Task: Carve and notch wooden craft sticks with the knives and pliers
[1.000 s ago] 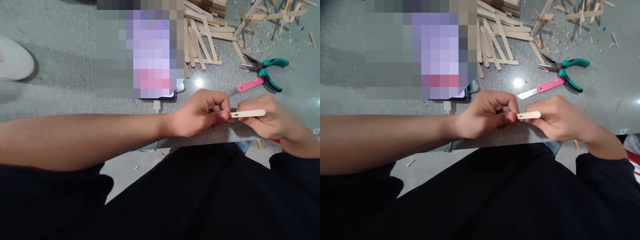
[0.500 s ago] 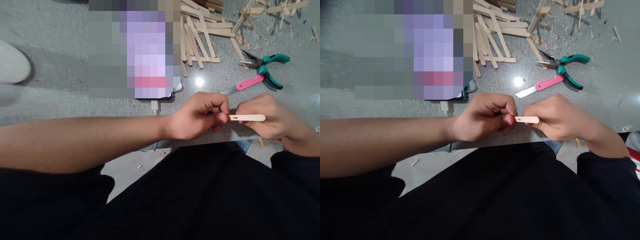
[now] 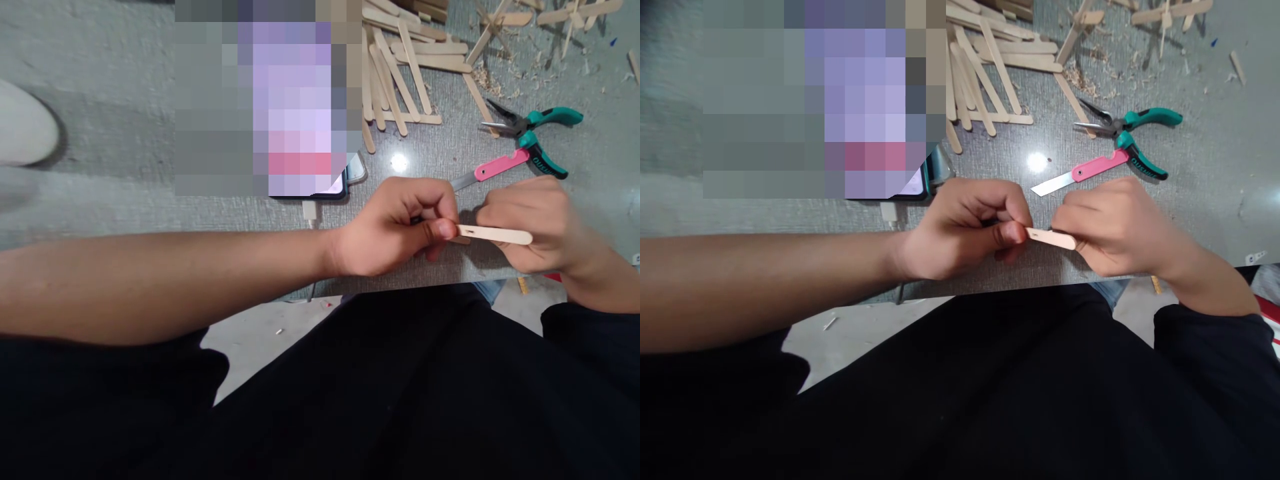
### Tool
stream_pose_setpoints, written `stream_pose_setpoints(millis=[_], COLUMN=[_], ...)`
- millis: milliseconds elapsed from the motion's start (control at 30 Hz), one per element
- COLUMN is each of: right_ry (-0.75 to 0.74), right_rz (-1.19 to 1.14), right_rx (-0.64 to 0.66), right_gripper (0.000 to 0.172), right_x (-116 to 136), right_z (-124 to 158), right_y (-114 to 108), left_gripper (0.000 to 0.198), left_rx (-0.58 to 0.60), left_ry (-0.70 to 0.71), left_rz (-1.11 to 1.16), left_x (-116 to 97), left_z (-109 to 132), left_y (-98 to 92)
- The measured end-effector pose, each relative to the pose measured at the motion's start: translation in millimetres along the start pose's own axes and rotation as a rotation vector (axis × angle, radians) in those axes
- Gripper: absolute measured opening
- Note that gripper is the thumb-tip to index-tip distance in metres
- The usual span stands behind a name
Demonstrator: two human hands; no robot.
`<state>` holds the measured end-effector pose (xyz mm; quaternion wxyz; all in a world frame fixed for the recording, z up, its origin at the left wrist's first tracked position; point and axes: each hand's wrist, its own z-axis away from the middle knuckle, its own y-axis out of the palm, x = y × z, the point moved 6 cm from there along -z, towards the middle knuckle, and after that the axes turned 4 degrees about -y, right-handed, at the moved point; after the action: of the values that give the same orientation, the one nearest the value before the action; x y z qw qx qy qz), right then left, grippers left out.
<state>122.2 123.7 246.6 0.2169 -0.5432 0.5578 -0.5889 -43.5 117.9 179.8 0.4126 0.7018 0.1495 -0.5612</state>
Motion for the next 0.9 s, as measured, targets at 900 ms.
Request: stream_pose_setpoints(millis=[900], right_ry=[-0.015], right_rz=[0.242], right_rx=[-0.013], right_gripper=[0.015], right_x=[9.8], right_z=[-5.7], right_y=[4.3], left_gripper=[0.027], left_rx=[-0.046], left_ry=[-0.069], left_rz=[0.01], left_x=[6.6], left_z=[5.5], left_y=[4.2])
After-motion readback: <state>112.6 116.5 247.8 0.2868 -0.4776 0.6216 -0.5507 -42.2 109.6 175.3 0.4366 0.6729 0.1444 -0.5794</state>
